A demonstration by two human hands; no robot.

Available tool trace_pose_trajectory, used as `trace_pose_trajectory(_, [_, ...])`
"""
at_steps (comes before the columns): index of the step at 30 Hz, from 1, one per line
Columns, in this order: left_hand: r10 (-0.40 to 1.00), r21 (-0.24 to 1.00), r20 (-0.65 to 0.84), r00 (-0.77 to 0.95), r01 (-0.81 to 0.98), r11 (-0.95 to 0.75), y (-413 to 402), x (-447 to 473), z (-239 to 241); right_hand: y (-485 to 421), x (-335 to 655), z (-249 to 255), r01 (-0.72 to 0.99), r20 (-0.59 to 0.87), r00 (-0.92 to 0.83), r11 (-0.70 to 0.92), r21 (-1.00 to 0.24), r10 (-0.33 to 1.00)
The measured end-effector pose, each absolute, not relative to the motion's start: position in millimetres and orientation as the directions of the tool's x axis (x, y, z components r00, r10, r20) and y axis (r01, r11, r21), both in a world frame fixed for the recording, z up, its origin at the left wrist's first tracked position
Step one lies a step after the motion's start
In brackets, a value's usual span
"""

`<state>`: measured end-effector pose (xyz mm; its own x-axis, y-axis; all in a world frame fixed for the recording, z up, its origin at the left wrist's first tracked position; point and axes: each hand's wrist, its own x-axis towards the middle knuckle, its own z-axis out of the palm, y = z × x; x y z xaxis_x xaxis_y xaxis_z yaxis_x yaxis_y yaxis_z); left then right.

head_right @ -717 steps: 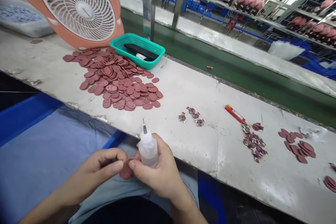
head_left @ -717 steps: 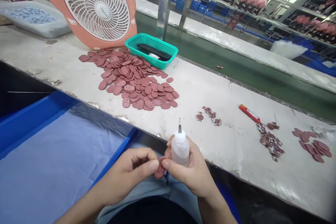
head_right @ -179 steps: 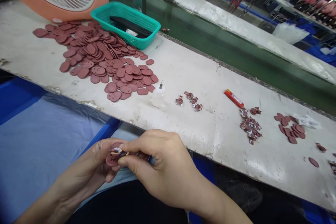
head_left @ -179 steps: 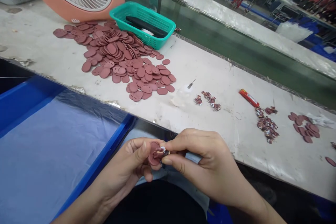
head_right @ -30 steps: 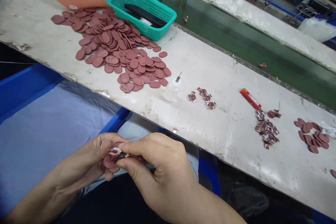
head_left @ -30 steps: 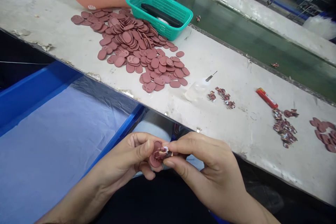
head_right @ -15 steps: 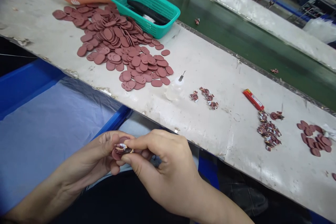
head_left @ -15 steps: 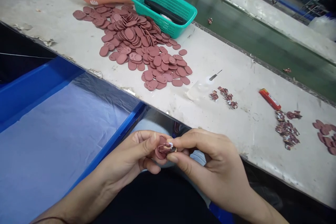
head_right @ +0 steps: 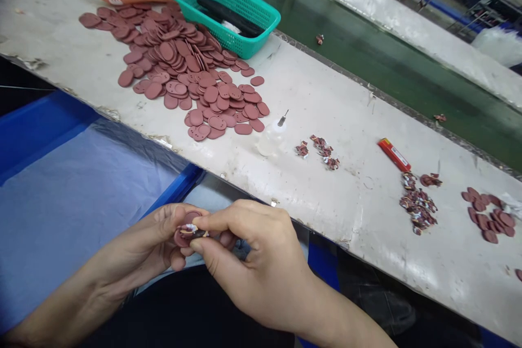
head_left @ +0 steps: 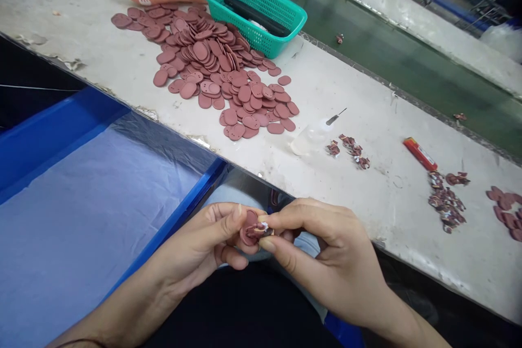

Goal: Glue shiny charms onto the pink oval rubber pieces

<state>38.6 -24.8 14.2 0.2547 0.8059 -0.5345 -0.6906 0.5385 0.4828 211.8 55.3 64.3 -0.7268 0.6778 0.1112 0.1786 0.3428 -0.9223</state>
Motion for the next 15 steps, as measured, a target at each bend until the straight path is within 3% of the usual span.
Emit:
trace_pose_trajectory(6, [0.811,0.492,-0.527,0.253,-0.687,0.534,-26.8,37.2,14.0,55.0,209.9,64.4,0.184,0.097,-0.728,0.33,-0.926,0.679])
trace_pose_trajectory(15, [0.81,0.52,-0.538,0.234,-0.665,0.537,-28.2,34.5,13.0,54.5,203.5,64.3,0.137,0.195,-0.693,0.393,-0.909,0.694])
